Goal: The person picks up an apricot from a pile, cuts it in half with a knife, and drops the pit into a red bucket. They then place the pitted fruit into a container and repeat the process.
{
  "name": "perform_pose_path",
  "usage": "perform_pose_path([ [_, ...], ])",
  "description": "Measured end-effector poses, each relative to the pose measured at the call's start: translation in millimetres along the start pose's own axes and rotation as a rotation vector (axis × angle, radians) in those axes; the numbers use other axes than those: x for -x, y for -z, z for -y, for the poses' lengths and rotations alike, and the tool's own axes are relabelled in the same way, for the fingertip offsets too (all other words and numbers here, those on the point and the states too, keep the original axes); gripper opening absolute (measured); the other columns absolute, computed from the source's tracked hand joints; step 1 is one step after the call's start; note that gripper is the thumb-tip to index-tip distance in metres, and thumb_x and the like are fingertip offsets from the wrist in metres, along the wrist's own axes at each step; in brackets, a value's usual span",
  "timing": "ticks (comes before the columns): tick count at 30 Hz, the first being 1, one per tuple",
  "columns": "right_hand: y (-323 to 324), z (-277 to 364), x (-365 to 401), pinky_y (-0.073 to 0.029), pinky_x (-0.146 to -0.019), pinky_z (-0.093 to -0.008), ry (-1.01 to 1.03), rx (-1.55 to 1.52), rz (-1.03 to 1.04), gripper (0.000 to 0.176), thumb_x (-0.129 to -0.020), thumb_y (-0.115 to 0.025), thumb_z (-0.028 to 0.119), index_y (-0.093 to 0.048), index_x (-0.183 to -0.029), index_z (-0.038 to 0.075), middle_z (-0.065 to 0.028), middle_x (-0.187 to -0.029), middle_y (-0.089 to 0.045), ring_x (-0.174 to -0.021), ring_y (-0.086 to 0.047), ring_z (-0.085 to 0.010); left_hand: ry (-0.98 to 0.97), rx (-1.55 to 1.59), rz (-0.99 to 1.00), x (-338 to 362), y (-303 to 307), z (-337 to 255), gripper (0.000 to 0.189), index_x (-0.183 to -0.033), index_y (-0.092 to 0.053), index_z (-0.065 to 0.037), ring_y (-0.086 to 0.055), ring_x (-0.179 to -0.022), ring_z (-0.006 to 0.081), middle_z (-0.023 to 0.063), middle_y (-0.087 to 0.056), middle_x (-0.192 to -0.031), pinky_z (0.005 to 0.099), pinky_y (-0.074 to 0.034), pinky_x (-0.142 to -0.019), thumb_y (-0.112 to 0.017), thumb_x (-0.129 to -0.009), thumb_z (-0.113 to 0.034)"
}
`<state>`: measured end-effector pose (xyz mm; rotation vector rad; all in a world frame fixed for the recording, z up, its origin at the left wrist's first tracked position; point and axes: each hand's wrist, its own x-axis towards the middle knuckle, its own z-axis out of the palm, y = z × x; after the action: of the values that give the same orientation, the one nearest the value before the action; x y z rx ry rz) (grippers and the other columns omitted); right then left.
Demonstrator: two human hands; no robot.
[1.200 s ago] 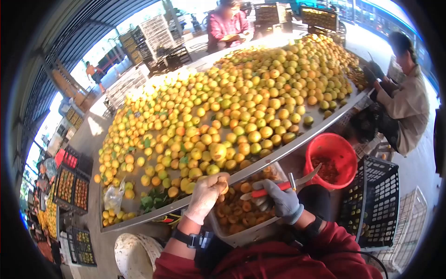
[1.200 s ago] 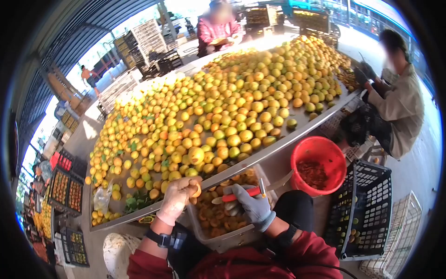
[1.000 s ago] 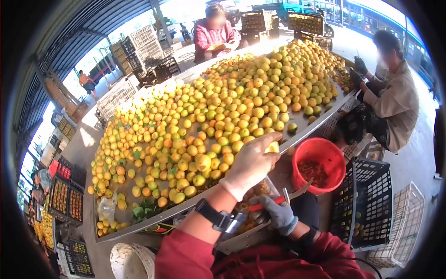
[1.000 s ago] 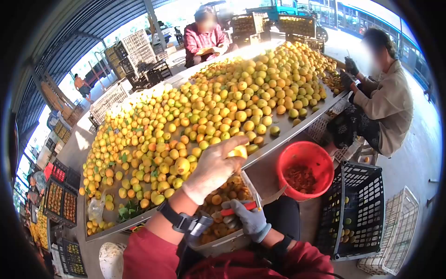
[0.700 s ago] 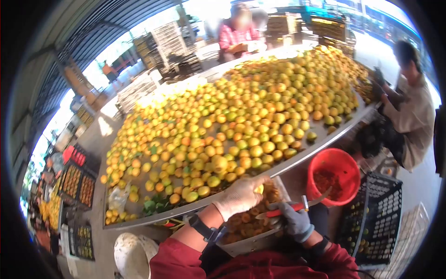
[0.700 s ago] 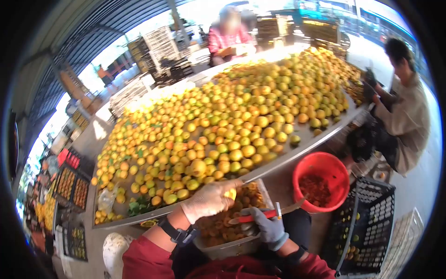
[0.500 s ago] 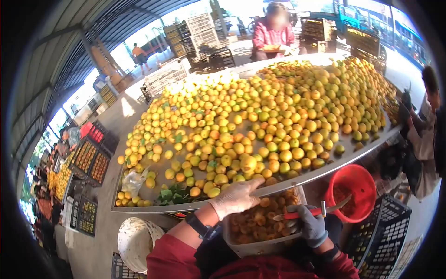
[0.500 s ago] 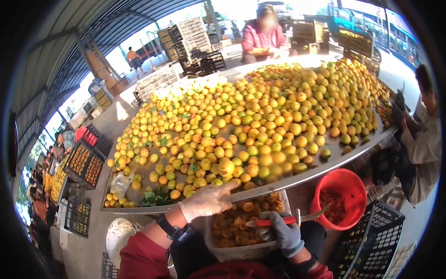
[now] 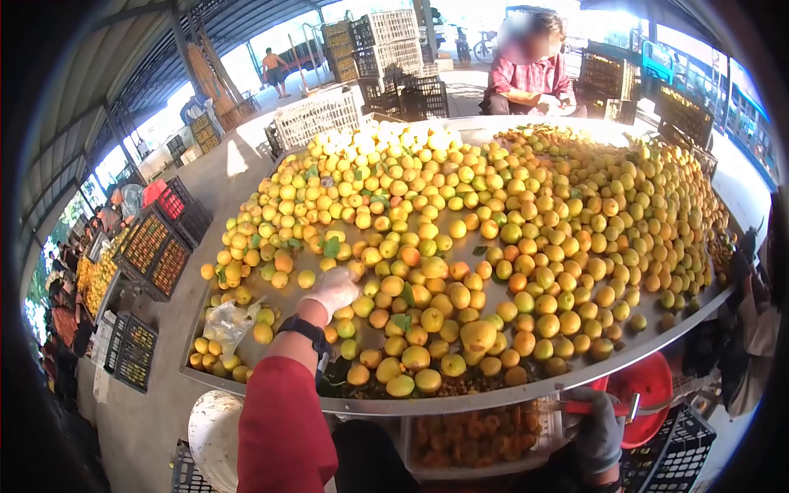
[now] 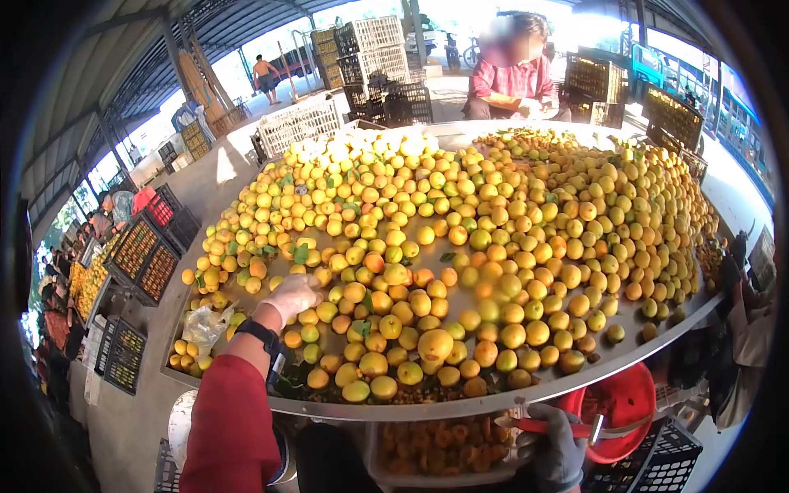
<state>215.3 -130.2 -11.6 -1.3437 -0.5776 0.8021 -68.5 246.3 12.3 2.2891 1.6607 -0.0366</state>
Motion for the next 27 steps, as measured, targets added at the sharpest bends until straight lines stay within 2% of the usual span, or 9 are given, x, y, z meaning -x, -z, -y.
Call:
perform_pose_path([
  [3, -12, 13, -11, -0.037, -0.041, -0.0196, 0.143, 0.21, -0.032, 0.029, -0.093, -0.044, 0.024, -0.057, -0.092, -0.001, -0.0045, -0.06, -0.055, -0.043, -0.048, -0.0095, -0.089, 0.069, -0.014, -35, -12, -9, 0.043, -0.113, -0.055, -0.004, -0.055, -0.102, 0.0341, 0.0186, -0.059, -0.109, 0.0378, -0.045, -0.084, -0.059, -0.072, -0.02],
  [5, -15, 13, -20, -0.037, -0.043, -0.0201, 0.444, 0.728, -0.014, 0.014, -0.085, -0.055, 0.008, -0.054, -0.096, 0.0, -0.0043, -0.064, -0.055, -0.046, -0.048, -0.0087, -0.247, 0.163, -0.209, -57, -28, -24, 0.042, -0.112, -0.055, -0.003, -0.054, -0.104, 0.0343, 0.0188, -0.058, -0.11, 0.0381, -0.045, -0.084, -0.058, -0.072, -0.015],
  [9, -21, 10, -34, -0.039, -0.046, -0.02, 0.518, 0.818, 0.009, 0.022, -0.078, -0.06, -0.001, -0.054, -0.099, 0.002, -0.003, -0.066, -0.055, -0.051, -0.052, -0.0089, -0.351, 0.146, -0.219, -76, -38, -62, 0.036, -0.106, -0.057, -0.002, -0.055, -0.1, 0.0352, 0.0186, -0.06, -0.104, 0.0392, -0.045, -0.082, -0.053, -0.07, -0.009],
  [11, -25, 9, -38, -0.04, -0.044, -0.0204, 0.409, 0.645, 0.057, 0.016, -0.083, -0.054, 0.001, -0.054, -0.099, 0.0, -0.0048, -0.063, -0.058, -0.048, -0.052, -0.0099, -0.465, -0.098, -0.202, -98, -56, -67, 0.032, -0.097, -0.06, -0.003, -0.055, -0.095, 0.0344, 0.0173, -0.06, -0.096, 0.0402, -0.045, -0.08, -0.048, -0.068, -0.004],
  [13, -21, 8, -40, -0.042, -0.042, -0.0212, -0.156, -0.099, -0.04, 0.017, -0.089, -0.046, 0.01, -0.055, -0.097, -0.002, -0.0063, -0.062, -0.058, -0.047, -0.053, -0.0111, -0.63, -0.114, -0.278, -112, -65, -64, 0.022, -0.083, -0.058, -0.004, -0.055, -0.087, 0.0331, 0.0147, -0.059, -0.087, 0.0404, -0.045, -0.078, -0.045, -0.065, -0.001],
  [19, -21, 2, -36, -0.044, -0.043, -0.024, -0.155, -0.073, 0.089, 0.043, -0.094, -0.04, 0.033, -0.059, -0.091, -0.005, -0.0117, -0.064, -0.06, -0.048, -0.056, -0.0152, -0.444, -0.138, -0.122, -78, -44, -85, 0.018, -0.084, -0.06, -0.003, -0.056, -0.088, 0.0313, 0.0145, -0.06, -0.089, 0.0382, -0.045, -0.077, -0.051, -0.069, -0.003],
  [21, -24, -1, -32, -0.044, -0.044, -0.0247, -0.158, -0.103, 0.168, 0.044, -0.094, -0.04, 0.034, -0.059, -0.091, -0.006, -0.0127, -0.064, -0.061, -0.048, -0.056, -0.016, -0.502, 0.353, 0.2, -55, -39, -92, 0.026, -0.099, -0.061, -0.001, -0.058, -0.09, 0.0262, 0.0139, -0.062, -0.095, 0.0337, -0.044, -0.079, -0.058, -0.074, -0.009],
  [24, -31, 3, -24, -0.044, -0.045, -0.024, -0.199, -0.126, 0.233, 0.044, -0.094, -0.04, 0.035, -0.06, -0.09, -0.005, -0.0115, -0.064, -0.061, -0.048, -0.056, -0.0173, -0.401, 0.496, 0.287, -3, -18, -112, 0.03, -0.11, -0.06, -0.002, -0.056, -0.082, 0.0133, 0.0046, -0.062, -0.093, 0.0258, -0.044, -0.074, -0.061, -0.083, -0.013],
  [27, -34, 14, -14, -0.05, -0.064, -0.0259, -0.152, 0.04, 0.244, 0.034, -0.094, -0.044, 0.024, -0.06, -0.093, -0.007, -0.0123, -0.079, -0.065, -0.071, -0.063, -0.018, -0.27, 0.824, 0.294, 41, -8, -110, 0.031, -0.112, -0.06, -0.003, -0.058, -0.084, 0.0091, 0.0042, -0.064, -0.097, 0.0214, -0.045, -0.07, -0.059, -0.084, -0.017],
])
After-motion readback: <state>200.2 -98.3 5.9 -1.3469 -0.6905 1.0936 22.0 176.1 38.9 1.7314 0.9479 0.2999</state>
